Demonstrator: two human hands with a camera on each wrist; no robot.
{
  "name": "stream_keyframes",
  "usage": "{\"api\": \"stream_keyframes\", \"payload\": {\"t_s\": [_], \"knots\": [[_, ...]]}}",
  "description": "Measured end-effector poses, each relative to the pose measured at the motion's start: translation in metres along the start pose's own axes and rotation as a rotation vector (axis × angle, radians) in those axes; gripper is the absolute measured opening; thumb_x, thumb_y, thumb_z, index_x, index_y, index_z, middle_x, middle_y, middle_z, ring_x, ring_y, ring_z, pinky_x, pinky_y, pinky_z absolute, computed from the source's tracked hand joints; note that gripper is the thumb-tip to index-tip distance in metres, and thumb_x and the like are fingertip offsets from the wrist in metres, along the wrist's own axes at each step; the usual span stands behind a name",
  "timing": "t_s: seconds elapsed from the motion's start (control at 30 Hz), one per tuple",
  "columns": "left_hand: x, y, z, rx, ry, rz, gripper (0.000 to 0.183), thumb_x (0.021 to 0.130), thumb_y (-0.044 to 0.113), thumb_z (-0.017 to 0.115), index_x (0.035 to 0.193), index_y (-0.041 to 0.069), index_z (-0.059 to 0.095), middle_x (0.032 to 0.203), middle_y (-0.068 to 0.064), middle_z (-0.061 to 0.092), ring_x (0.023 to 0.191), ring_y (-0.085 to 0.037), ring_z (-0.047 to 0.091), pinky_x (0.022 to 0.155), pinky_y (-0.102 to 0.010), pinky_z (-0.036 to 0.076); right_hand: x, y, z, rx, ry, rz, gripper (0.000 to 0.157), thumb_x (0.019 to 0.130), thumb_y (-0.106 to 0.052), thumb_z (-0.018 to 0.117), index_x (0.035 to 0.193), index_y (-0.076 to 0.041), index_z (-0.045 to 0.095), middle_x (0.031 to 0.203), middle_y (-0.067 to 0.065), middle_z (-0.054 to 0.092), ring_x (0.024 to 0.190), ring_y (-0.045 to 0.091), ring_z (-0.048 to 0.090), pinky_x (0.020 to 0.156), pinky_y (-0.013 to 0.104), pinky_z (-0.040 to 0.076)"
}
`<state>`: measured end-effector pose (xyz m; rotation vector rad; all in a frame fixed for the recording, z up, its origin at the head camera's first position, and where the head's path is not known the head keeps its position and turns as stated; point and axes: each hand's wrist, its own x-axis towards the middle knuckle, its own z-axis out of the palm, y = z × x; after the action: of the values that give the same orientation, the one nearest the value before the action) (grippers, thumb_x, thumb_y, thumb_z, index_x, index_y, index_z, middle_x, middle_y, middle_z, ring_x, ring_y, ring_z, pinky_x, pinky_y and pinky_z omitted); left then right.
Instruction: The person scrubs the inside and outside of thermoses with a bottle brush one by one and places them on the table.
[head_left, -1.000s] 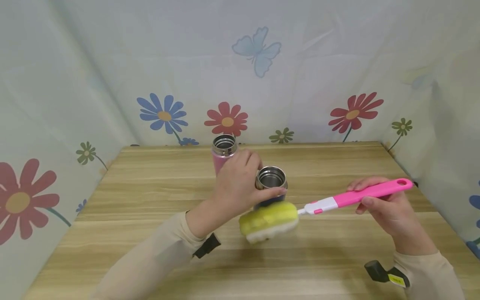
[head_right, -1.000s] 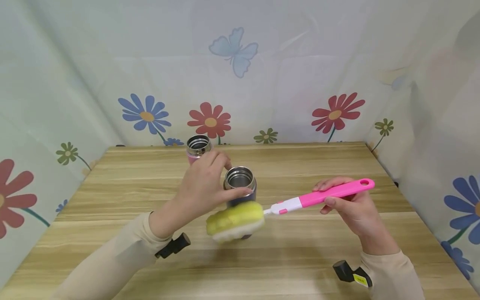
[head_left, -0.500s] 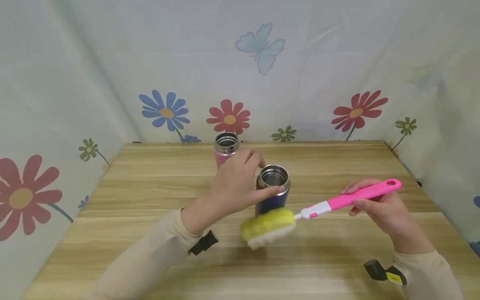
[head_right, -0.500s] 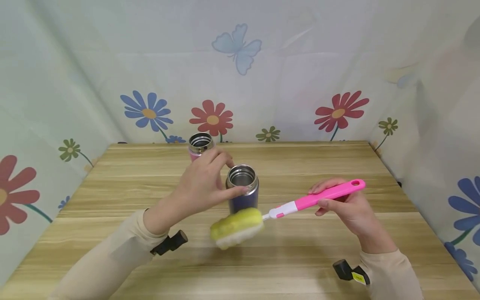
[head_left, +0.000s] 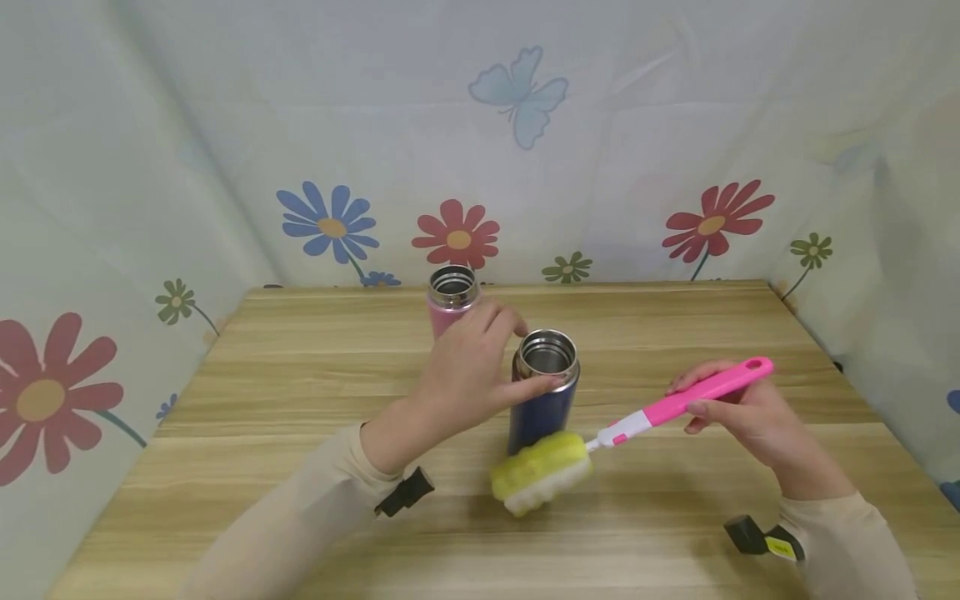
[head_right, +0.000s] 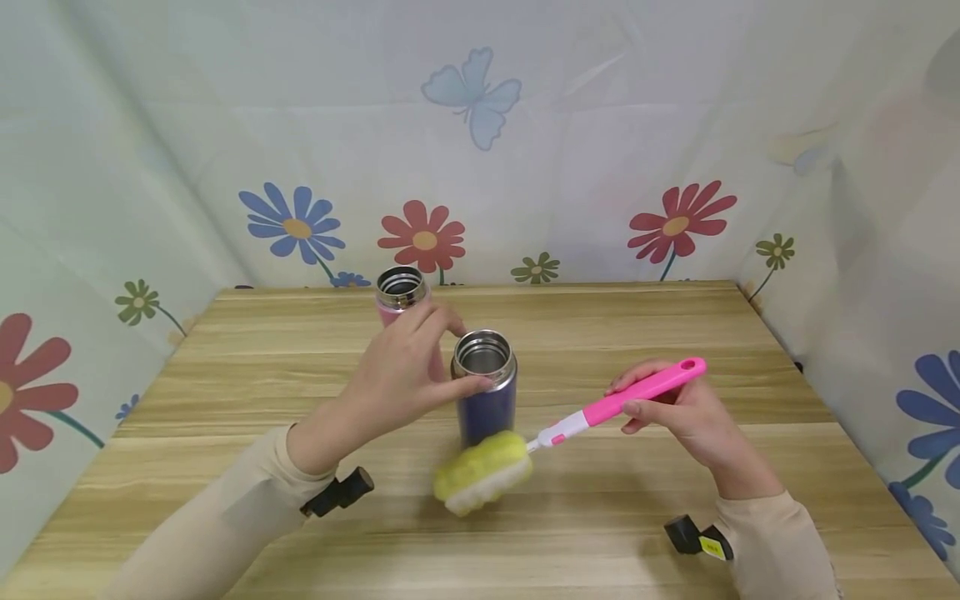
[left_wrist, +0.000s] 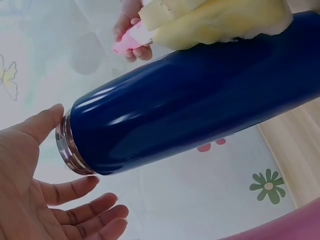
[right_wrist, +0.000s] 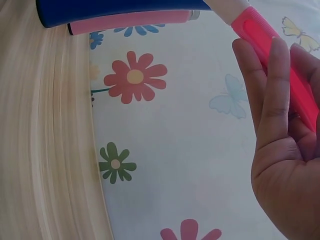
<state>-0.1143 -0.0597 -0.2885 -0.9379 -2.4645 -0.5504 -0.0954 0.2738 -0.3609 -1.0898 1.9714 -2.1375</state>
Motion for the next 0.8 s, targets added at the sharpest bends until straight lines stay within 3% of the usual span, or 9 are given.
{"api": "stream_keyframes", "payload": {"t_s": [0.33,0.6,0.8], "knots": [[-0.006,-0.008,0.004,-0.172,-0.024,-0.082,0.065,0.068,0.047,0.083,0.112,0.004,0.06,0.11,-0.007,0.064,0.104,-0.02,0.06,0.092,-0.035,0.053,-0.001,0.002,-0.002,-0.104,0.022,0.076,0.038,0.086,0.023,0.047,0.108,-0.002,0.064,0.107,0.004,0.07,0.086,0.012,0.07,0.062,0.029,0.06],[-0.021,-0.013,0.016,-0.292,-0.054,-0.231,0.063,0.068,0.041,0.085,0.113,0.006,0.059,0.108,-0.007,0.064,0.095,-0.018,0.06,0.08,-0.031,0.055,0.0,-0.001,-0.005,-0.153,0.064,0.114,0.03,0.086,0.022,0.048,0.105,0.002,0.058,0.103,0.002,0.071,0.082,0.012,0.072,0.06,0.028,0.059],[-0.032,-0.019,0.03,-0.427,-0.074,-0.274,0.064,0.067,0.036,0.087,0.117,0.008,0.057,0.11,-0.003,0.063,0.097,-0.014,0.059,0.079,-0.028,0.053,-0.003,-0.006,-0.008,-0.143,0.101,0.082,0.032,0.086,0.024,0.047,0.108,0.002,0.058,0.105,0.003,0.072,0.083,0.012,0.072,0.061,0.027,0.059]]}}
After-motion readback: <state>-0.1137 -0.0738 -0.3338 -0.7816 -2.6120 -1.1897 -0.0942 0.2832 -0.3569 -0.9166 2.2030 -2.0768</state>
